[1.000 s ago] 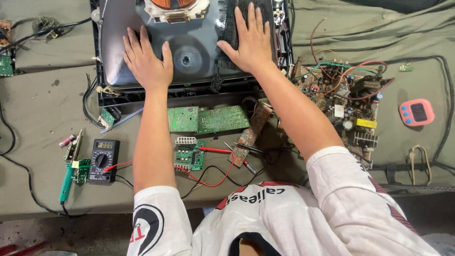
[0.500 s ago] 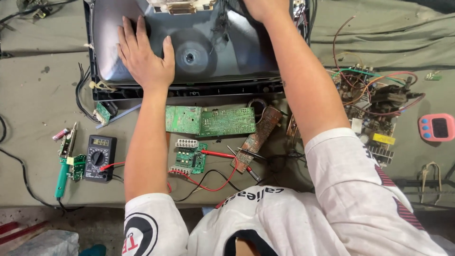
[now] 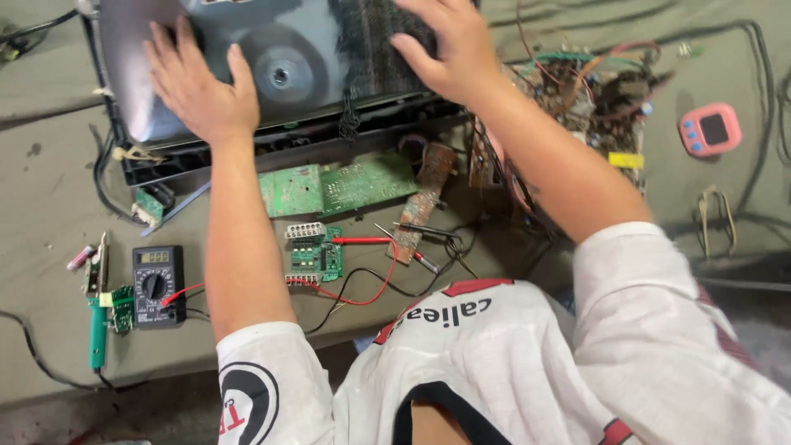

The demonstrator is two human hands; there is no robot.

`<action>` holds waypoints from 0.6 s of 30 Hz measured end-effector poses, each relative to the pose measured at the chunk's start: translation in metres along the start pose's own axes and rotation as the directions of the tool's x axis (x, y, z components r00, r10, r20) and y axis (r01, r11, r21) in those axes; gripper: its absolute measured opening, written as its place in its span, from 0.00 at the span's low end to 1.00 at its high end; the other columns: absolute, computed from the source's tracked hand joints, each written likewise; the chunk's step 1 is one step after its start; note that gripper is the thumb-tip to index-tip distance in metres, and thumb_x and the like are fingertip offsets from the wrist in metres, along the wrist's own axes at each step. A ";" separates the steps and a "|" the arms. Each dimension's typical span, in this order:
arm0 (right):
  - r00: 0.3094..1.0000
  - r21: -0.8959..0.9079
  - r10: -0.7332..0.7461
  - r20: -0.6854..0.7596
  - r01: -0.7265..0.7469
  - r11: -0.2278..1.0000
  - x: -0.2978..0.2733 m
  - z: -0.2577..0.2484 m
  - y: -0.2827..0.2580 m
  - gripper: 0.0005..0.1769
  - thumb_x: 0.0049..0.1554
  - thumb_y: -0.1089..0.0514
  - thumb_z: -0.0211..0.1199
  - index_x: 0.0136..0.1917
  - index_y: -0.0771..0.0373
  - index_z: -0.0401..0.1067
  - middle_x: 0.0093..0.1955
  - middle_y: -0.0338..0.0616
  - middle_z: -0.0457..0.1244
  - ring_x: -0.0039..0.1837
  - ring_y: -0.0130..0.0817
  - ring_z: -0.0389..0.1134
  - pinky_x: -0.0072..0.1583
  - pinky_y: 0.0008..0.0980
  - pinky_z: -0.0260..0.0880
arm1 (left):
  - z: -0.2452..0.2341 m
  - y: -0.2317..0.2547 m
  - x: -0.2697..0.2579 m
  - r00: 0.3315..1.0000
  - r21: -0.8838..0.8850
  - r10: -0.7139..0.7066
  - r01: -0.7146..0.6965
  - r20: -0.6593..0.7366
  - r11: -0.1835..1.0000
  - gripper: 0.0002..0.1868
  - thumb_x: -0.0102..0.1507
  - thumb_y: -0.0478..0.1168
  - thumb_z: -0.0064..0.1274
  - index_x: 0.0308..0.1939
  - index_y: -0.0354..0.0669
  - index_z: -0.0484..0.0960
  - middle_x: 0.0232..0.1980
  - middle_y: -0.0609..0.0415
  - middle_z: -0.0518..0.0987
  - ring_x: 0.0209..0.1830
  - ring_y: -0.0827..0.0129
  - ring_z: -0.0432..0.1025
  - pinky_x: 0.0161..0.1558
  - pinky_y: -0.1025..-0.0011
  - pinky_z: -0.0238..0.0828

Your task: Testing electronic components on a circuit board using a multimeter and then wiping a CRT monitor.

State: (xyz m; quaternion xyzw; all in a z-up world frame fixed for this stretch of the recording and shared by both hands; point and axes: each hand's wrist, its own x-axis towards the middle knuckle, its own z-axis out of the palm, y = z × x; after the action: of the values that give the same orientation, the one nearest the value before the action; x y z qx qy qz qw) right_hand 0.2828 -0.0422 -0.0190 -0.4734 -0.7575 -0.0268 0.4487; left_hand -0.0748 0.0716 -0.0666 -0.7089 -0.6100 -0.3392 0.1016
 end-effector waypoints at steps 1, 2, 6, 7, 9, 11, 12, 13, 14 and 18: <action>0.999 -0.009 0.021 0.039 -0.021 1.000 -0.013 -0.024 -0.008 0.20 0.67 0.57 0.72 0.69 0.66 0.75 0.68 0.55 0.68 0.68 0.55 0.69 0.66 0.53 0.68 | 0.003 -0.001 0.002 1.000 0.026 -0.009 0.009 0.007 1.000 0.34 0.71 0.61 0.58 0.77 0.55 0.68 0.79 0.49 0.60 0.79 0.47 0.54 0.74 0.39 0.55; 0.999 -0.028 0.037 0.031 -0.036 0.999 -0.038 -0.047 0.015 0.20 0.67 0.57 0.72 0.69 0.66 0.75 0.68 0.55 0.68 0.68 0.55 0.69 0.66 0.53 0.68 | 0.005 -0.003 0.002 1.000 0.009 0.008 -0.008 0.015 1.000 0.34 0.71 0.61 0.58 0.77 0.55 0.68 0.79 0.49 0.60 0.79 0.47 0.54 0.74 0.39 0.55; 0.966 -0.369 0.247 -0.074 -0.257 0.893 -0.142 -0.133 0.089 0.15 0.68 0.52 0.79 0.55 0.65 0.79 0.50 0.50 0.71 0.50 0.46 0.69 0.49 0.43 0.64 | 0.006 -0.003 0.000 1.000 0.038 0.006 -0.006 0.007 0.999 0.34 0.73 0.62 0.56 0.77 0.52 0.69 0.79 0.51 0.58 0.80 0.51 0.52 0.74 0.38 0.54; 0.941 -0.424 0.320 -0.110 -0.336 0.841 -0.166 -0.153 0.103 0.17 0.67 0.51 0.80 0.56 0.65 0.79 0.51 0.50 0.71 0.50 0.46 0.70 0.49 0.44 0.65 | 0.002 0.000 0.001 0.999 0.044 -0.015 0.013 0.029 0.999 0.33 0.74 0.62 0.52 0.77 0.51 0.69 0.79 0.50 0.57 0.80 0.51 0.50 0.75 0.36 0.52; 0.892 -0.495 0.418 -0.170 -0.444 0.747 -0.249 -0.247 0.143 0.19 0.66 0.50 0.82 0.59 0.65 0.79 0.52 0.50 0.71 0.50 0.45 0.70 0.48 0.44 0.67 | 0.001 0.000 -0.002 1.000 0.018 0.021 -0.021 0.004 1.000 0.32 0.74 0.61 0.53 0.76 0.50 0.70 0.78 0.50 0.59 0.79 0.50 0.52 0.74 0.37 0.54; 0.845 -0.551 0.478 -0.238 -0.523 0.651 -0.299 -0.313 0.172 0.22 0.65 0.49 0.84 0.61 0.65 0.80 0.53 0.50 0.71 0.50 0.45 0.71 0.47 0.45 0.69 | -0.001 0.003 0.001 0.998 -0.005 0.040 -0.040 -0.049 0.999 0.31 0.74 0.60 0.55 0.75 0.50 0.72 0.77 0.49 0.60 0.78 0.48 0.54 0.73 0.38 0.55; 0.790 -0.587 0.536 -0.298 -0.595 0.549 -0.315 -0.333 0.186 0.25 0.64 0.47 0.86 0.63 0.64 0.80 0.54 0.50 0.72 0.49 0.44 0.71 0.46 0.45 0.70 | -0.004 0.004 0.000 0.999 -0.012 0.033 -0.033 -0.031 0.999 0.31 0.74 0.59 0.56 0.75 0.48 0.72 0.78 0.48 0.60 0.78 0.48 0.54 0.72 0.38 0.54; 0.727 -0.613 0.583 -0.362 -0.657 0.438 -0.332 -0.352 0.199 0.28 0.62 0.46 0.88 0.65 0.64 0.80 0.55 0.50 0.72 0.49 0.44 0.72 0.45 0.46 0.72 | -0.006 0.005 -0.001 1.000 -0.018 0.026 -0.026 -0.014 0.999 0.31 0.73 0.57 0.57 0.75 0.47 0.72 0.78 0.47 0.60 0.78 0.47 0.53 0.72 0.37 0.53; 0.723 -0.611 0.589 -0.360 -0.660 0.437 -0.323 -0.349 0.176 0.28 0.62 0.46 0.88 0.65 0.64 0.80 0.55 0.50 0.72 0.49 0.44 0.72 0.45 0.46 0.72 | -0.007 0.006 -0.001 1.000 -0.015 0.028 -0.028 -0.008 0.999 0.31 0.73 0.57 0.57 0.75 0.47 0.72 0.78 0.47 0.60 0.78 0.47 0.53 0.72 0.37 0.53; 0.179 -0.527 0.981 -0.079 -0.843 0.111 -0.273 -0.319 0.091 0.53 0.55 0.52 0.79 0.85 0.62 0.54 0.70 0.66 0.62 0.65 0.64 0.64 0.62 0.58 0.62 | -0.008 0.006 0.000 1.000 -0.026 0.024 -0.024 -0.006 0.999 0.30 0.74 0.57 0.55 0.75 0.48 0.71 0.78 0.47 0.60 0.78 0.46 0.53 0.72 0.38 0.53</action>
State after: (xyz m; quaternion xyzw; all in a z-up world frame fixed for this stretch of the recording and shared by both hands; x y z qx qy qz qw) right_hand 0.6001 -0.3298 -0.0563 -0.9279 -0.3179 0.1514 0.1223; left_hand -0.0722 0.0660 -0.0594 -0.7165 -0.5967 -0.3476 0.0982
